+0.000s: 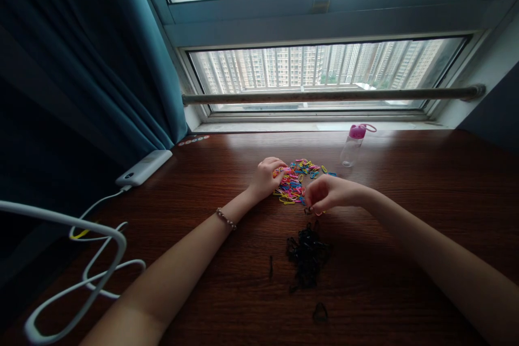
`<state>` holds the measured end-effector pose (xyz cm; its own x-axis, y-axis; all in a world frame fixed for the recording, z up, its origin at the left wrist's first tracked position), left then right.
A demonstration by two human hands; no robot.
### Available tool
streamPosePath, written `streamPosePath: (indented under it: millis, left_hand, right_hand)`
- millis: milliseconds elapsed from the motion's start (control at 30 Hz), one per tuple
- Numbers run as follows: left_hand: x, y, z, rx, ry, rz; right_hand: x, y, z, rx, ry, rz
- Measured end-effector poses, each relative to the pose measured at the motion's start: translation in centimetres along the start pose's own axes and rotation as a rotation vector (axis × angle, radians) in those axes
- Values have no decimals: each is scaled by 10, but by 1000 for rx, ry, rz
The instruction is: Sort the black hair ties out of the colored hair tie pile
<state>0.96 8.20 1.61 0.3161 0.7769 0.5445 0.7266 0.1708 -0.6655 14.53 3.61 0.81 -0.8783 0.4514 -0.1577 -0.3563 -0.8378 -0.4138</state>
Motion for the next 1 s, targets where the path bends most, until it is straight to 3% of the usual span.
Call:
streamPosePath:
  millis: [100,167,233,433,533,667,733,867,1000]
  left_hand:
    - [-5,9,-17,3,156,145]
    - [-10,19,-25,1,222,298]
    - [-14,24,-27,6,236,379]
    - [-9,19,-22,-111,201,353]
    - [-6,16,-18,-242,171,327]
    - [-3,12,-2,-329,46,215]
    - [-2,11,6,-326,-5,174]
    - [-3,13,12,-302,-51,159]
    - [-4,12,13,-302,-80,148]
  right_hand:
    - [-1,30,4,-132,21,199]
    - [-2,42,2,-146,60,245]
    - [-3,49,-1,-114,108,266]
    - [-4,39,3,-43,94,249]
    - [1,19,-3,-75,62,114]
    - [3,-27,-16,-298,-30,-429]
    - [0,-37,-16,-526,-130,-605]
    - [6,-24,-18,-862,-272,-533]
    - [7,-23,-19,-844,-279,-523]
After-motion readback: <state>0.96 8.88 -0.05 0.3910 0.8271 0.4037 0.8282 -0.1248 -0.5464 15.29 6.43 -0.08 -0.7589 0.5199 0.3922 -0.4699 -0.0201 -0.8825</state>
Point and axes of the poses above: each hand's wrist, its own x-axis towards the middle knuckle, its own y-axis out of the palm, z = x × y, the point moved 7 cm from there along x, towards the middle knuckle, and after that the axes turned 9 degrees about -x, right-handed, at the moved point
